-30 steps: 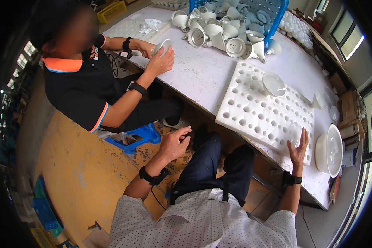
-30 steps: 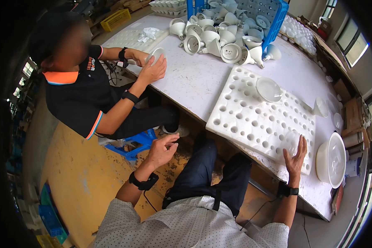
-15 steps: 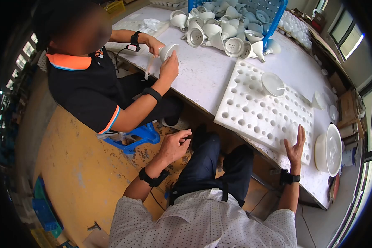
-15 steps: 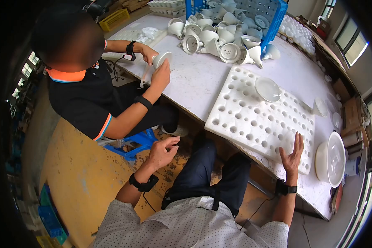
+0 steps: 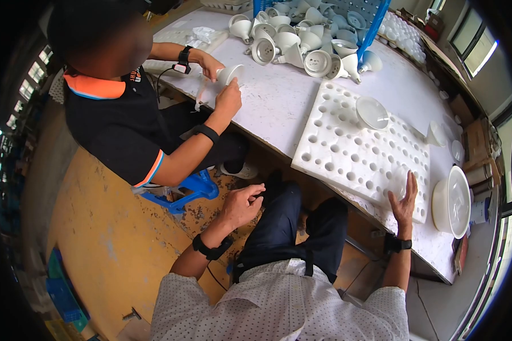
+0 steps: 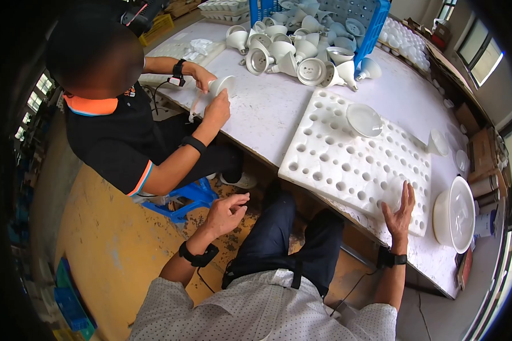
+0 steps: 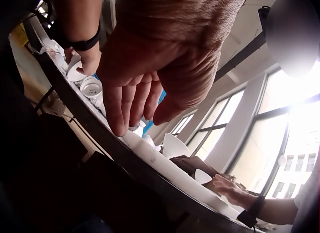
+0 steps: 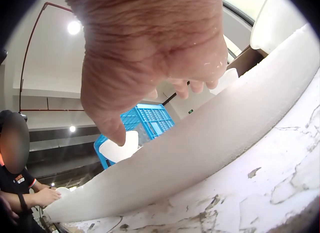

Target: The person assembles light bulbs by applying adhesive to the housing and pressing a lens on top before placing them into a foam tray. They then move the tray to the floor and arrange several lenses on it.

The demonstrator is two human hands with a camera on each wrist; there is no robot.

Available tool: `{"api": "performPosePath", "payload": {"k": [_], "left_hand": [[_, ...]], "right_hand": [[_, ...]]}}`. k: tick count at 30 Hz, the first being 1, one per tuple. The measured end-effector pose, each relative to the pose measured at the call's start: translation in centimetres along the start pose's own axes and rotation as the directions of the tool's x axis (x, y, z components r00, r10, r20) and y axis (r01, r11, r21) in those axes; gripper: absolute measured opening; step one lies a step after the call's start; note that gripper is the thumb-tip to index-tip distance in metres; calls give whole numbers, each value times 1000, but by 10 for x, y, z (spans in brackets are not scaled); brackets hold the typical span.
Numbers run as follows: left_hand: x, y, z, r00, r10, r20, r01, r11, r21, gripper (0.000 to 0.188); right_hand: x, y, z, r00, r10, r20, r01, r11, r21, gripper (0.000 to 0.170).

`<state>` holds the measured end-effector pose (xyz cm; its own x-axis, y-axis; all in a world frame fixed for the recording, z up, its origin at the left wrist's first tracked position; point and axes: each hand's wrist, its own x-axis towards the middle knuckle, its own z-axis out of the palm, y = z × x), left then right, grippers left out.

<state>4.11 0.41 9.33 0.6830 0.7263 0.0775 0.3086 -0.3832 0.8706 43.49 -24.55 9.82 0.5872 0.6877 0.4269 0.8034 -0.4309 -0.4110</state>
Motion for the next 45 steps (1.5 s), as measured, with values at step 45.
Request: {"api": "performPosePath", "payload": {"k": [45], "left_hand": [[-2,-4,19,997,-44,61,44,999,-1,23]], "right_hand": [[13,43,-9,962,253,106,-235,959,-160,80]]}}
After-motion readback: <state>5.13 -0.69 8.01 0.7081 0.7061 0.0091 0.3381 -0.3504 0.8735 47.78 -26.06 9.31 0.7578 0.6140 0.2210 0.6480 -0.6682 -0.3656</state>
